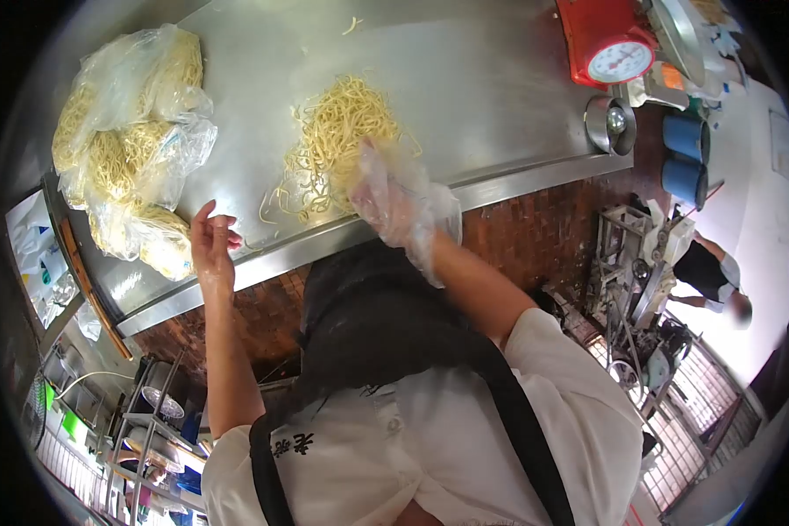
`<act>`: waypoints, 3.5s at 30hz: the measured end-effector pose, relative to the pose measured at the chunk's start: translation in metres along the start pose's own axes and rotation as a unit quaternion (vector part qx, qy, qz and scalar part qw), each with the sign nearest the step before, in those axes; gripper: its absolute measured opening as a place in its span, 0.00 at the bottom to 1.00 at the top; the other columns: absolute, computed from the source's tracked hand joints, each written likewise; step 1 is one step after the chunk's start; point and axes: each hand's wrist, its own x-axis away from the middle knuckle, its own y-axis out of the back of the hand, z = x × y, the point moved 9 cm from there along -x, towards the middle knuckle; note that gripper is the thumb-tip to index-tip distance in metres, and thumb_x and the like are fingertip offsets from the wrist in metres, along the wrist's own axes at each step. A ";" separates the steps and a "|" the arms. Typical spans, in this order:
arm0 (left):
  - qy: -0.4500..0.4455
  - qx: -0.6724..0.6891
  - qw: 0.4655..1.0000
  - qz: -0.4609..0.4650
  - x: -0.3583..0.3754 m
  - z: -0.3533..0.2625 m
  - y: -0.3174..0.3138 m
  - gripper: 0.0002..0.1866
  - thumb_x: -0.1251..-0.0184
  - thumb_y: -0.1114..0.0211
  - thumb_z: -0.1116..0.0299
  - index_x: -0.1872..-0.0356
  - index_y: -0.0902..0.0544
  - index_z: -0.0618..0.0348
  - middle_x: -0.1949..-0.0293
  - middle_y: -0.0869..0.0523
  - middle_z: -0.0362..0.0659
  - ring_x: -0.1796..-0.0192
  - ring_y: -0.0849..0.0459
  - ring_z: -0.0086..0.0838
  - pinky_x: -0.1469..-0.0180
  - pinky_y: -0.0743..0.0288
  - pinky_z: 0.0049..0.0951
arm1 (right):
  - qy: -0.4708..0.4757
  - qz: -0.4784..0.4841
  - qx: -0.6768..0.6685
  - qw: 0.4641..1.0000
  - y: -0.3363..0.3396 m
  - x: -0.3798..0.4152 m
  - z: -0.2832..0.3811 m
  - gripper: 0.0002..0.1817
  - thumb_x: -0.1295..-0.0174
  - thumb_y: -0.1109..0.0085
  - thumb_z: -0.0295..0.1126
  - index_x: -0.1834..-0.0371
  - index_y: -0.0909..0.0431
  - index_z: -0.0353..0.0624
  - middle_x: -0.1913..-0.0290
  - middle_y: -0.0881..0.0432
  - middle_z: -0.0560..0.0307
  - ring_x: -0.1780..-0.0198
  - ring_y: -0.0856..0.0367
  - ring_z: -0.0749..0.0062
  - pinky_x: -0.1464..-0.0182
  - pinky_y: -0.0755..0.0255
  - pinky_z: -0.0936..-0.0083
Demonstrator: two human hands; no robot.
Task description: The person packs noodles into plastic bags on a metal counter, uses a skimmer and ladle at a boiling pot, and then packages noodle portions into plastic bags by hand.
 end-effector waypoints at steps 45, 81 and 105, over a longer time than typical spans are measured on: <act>0.013 0.066 0.998 0.015 0.027 -0.033 -0.096 0.18 0.27 0.37 0.69 0.41 0.27 0.62 0.63 0.23 0.37 0.62 0.25 0.18 0.58 0.27 0.22 | 0.210 0.368 0.314 0.849 -0.120 -0.083 0.088 0.33 0.34 0.40 0.49 0.29 0.34 0.48 0.30 0.33 0.45 0.31 0.32 0.57 0.28 0.38 0.60; -0.067 0.093 0.989 0.093 -0.081 -0.018 -0.109 0.13 0.44 0.29 0.68 0.58 0.15 0.58 0.75 0.18 0.40 0.75 0.21 0.24 0.71 0.25 0.29 | -0.035 0.246 -0.035 0.968 -0.025 -0.151 0.154 0.30 0.32 0.44 0.40 0.32 0.34 0.32 0.34 0.27 0.40 0.36 0.23 0.51 0.29 0.34 0.51; -0.108 -0.045 0.986 0.118 -0.115 -0.200 -0.175 0.15 0.28 0.39 0.55 0.59 0.15 0.57 0.83 0.31 0.32 0.81 0.34 0.18 0.79 0.36 0.26 | 0.414 -0.061 0.613 0.670 0.015 -0.032 0.065 0.40 0.35 0.39 0.45 0.27 0.43 0.31 0.32 0.34 0.31 0.29 0.38 0.37 0.27 0.49 0.47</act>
